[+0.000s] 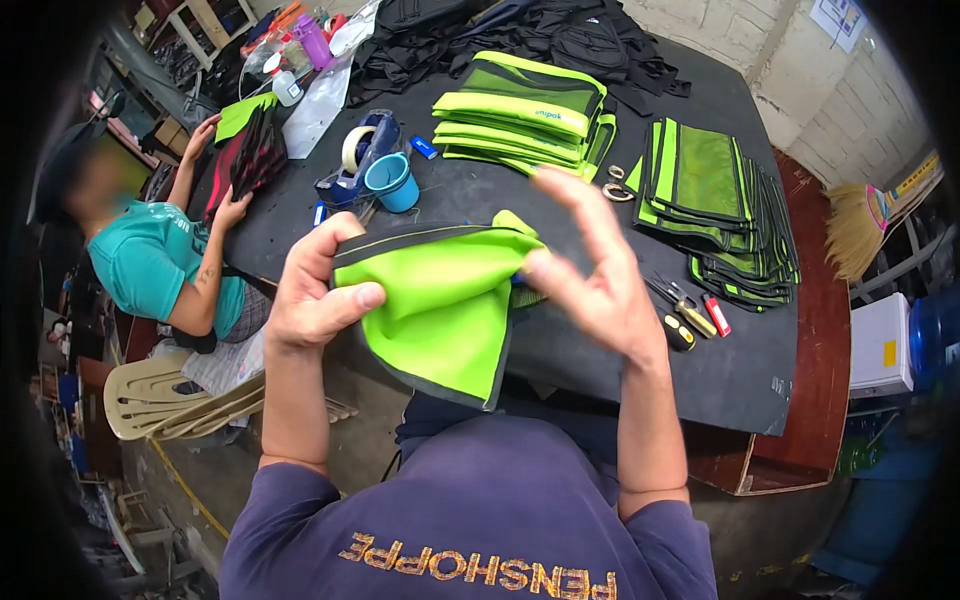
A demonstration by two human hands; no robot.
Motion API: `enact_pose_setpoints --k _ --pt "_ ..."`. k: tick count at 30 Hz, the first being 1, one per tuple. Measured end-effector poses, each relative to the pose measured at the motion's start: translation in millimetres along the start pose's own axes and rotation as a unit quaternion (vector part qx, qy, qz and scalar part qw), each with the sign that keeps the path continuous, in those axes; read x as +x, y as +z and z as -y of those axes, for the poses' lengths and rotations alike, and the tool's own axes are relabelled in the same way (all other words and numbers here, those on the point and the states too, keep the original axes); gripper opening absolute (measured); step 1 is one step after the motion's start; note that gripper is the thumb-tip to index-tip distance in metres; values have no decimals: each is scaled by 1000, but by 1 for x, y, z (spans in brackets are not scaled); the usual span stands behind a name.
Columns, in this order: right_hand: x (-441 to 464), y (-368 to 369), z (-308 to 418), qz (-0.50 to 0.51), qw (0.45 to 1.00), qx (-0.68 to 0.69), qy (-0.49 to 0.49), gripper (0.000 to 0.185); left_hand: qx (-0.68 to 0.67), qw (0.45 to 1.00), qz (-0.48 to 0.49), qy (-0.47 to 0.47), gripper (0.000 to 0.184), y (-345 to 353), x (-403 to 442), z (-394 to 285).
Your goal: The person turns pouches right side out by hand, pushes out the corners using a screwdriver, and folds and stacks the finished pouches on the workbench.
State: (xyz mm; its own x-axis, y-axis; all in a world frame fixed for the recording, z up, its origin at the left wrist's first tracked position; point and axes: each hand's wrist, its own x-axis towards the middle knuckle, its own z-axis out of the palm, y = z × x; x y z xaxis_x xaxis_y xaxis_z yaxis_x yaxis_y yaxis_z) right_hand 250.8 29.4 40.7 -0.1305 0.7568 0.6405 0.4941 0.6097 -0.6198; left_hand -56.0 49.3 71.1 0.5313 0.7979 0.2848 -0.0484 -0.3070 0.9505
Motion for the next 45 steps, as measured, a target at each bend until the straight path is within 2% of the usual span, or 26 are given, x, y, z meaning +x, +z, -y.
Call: enact_pose_setpoints --k 1,2,5,6,7,8,9,10,12,13,14,16,17,20,21,24,25,26,28,29,32,37,40,45 --pt "7 2 27 43 996 77 0 44 -45 997 -3 -58 36 2 1 -2" --pt "10 1 32 40 996 77 1 44 -44 997 0 -58 36 0 3 -4" --pt "23 -1 38 325 945 -30 6 39 29 991 127 12 42 -11 16 -9" --pt "24 2 40 323 946 -33 3 39 30 991 127 16 42 -9 17 -9" --pt "20 6 43 217 975 -45 33 38 141 985 -1 96 46 -4 17 -7" --pt "14 12 48 107 991 -55 64 37 246 945 -130 172 49 4 14 -5" --pt "9 18 53 -4 993 -62 97 36 341 873 -253 239 53 14 12 -2" --pt "7 26 60 -8 993 -62 96 36 342 873 -250 242 53 29 10 1" --pt "4 41 72 -11 991 -134 -28 38 127 948 -237 169 56 74 7 9" --pt "-1 45 73 -9 991 -133 -28 38 15 965 -229 126 57 83 5 14" --pt "-7 49 73 31 993 -109 -41 41 15 965 -232 124 57 80 5 24" --pt "-15 55 73 106 990 -64 -67 46 -175 944 -281 -12 54 69 11 48" --pt "-15 50 78 106 990 -65 -71 46 -175 943 -282 -8 54 68 11 53" --pt "-15 25 97 -115 974 -150 -129 52 -268 906 -328 17 42 73 7 61" --pt "-16 26 92 -117 973 -152 -126 52 -268 907 -325 14 42 79 4 60" --pt "-20 37 64 -78 997 2 27 50 -165 958 -210 102 37 103 -2 47" --pt "-21 32 63 -79 997 2 26 50 -164 958 -209 103 37 97 0 51" --pt "-24 25 59 -78 997 3 7 48 -37 967 -236 86 40 85 2 60" --pt "-30 17 54 -76 997 8 -27 46 218 936 -275 41 45 69 6 62" --pt "-31 19 53 -79 997 10 -25 46 220 936 -272 40 45 70 6 63" --pt "-28 23 45 -98 992 -51 -67 38 314 871 -309 217 55 83 17 60" --pt "-26 14 45 -115 972 -156 -133 34 286 867 -335 232 56 94 6 27" --pt "-23 31 51 -106 988 6 -110 30 82 936 -304 156 58 96 11 38" --pt "-31 47 55 -117 985 20 -123 33 100 940 -298 133 50 95 18 54"
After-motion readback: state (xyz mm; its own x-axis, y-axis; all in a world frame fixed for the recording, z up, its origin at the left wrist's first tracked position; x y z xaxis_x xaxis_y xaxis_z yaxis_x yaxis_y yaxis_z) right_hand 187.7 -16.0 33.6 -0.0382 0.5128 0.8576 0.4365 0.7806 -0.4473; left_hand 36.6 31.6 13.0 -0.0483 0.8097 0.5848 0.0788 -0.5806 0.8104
